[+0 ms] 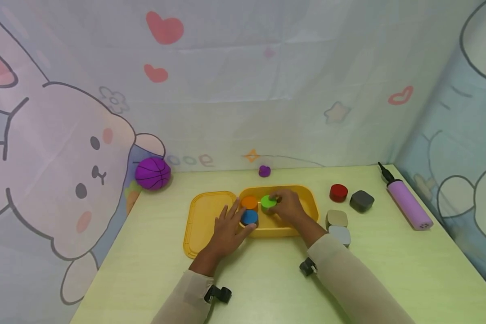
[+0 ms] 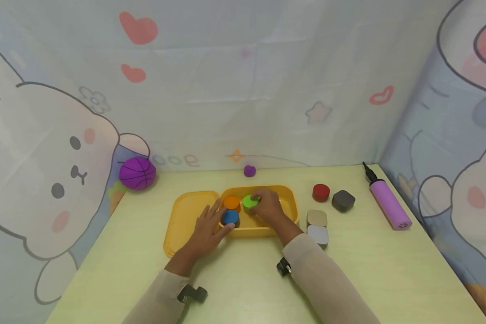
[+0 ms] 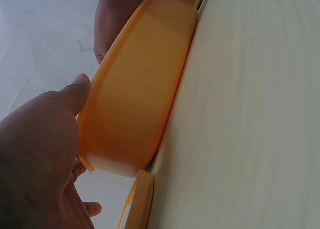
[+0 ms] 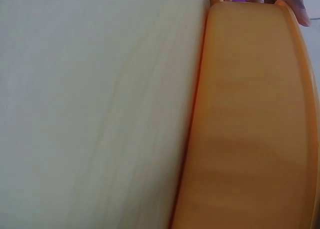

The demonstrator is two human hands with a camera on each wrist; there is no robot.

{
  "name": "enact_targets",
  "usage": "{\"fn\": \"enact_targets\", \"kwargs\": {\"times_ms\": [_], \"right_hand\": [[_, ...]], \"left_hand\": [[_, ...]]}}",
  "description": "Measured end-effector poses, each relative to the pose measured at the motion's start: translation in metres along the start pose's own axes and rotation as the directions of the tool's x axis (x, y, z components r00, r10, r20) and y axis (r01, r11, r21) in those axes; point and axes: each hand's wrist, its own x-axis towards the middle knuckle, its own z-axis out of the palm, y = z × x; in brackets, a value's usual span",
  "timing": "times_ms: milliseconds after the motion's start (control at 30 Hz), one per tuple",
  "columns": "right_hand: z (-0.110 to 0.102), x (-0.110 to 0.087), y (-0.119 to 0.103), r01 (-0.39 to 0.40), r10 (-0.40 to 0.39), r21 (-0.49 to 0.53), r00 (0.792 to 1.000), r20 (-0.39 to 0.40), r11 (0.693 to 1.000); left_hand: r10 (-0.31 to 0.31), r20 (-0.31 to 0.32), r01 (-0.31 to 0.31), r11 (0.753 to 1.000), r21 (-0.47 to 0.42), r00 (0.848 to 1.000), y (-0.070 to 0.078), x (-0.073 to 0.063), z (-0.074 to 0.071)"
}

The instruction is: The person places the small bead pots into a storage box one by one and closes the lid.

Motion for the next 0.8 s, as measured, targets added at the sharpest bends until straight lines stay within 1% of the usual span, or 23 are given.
{"fn": "enact_targets", "kwargs": {"times_ms": [100, 200, 500, 633, 733, 800], "right_hand": [[-0.0002, -0.0005, -0.0009, -0.009, 0.009, -0.028, 1.0, 0.017, 1.0], [-0.0002, -0.0003, -0.0021, -0.014, 0.015, -0.033, 0.999, 0.028, 0.999], [0.0014, 0.0018, -0.003, 0.017, -0.014, -0.069, 0.999, 0.048, 0.997], [-0.0006, 0.0002, -0.0058, 0.027, -0.024, -0.053, 0.998, 0.055, 0.998], [-0.0012, -0.0006, -0.0058, 0.015, -0.014, -0.019, 0.998, 0.063, 1.0], [-0.0008, -0.0007, -0.0046, 0.017, -0.016, -0.015, 0.998, 0.067, 1.0]], "left_hand": [[0.001, -0.004, -0.001, 1.0, -0.006, 1.0, -0.0011, 0.0, 0.001], [0.006, -0.01, -0.006, 1.0, -0.013, 1.0, -0.0019, -0.0002, 0.0016], [0.008, -0.012, -0.008, 1.0, -0.013, 1.0, -0.0024, 0.0013, 0.0019], [0.007, -0.009, -0.007, 1.0, -0.01, 1.0, -0.0034, 0.0024, 0.0022], [0.009, -0.009, -0.009, 1.0, -0.007, 1.0, -0.0034, 0.0021, 0.0022], [0.01, -0.01, -0.01, 1.0, -0.006, 1.0, -0.0031, 0.0015, 0.0023]]}}
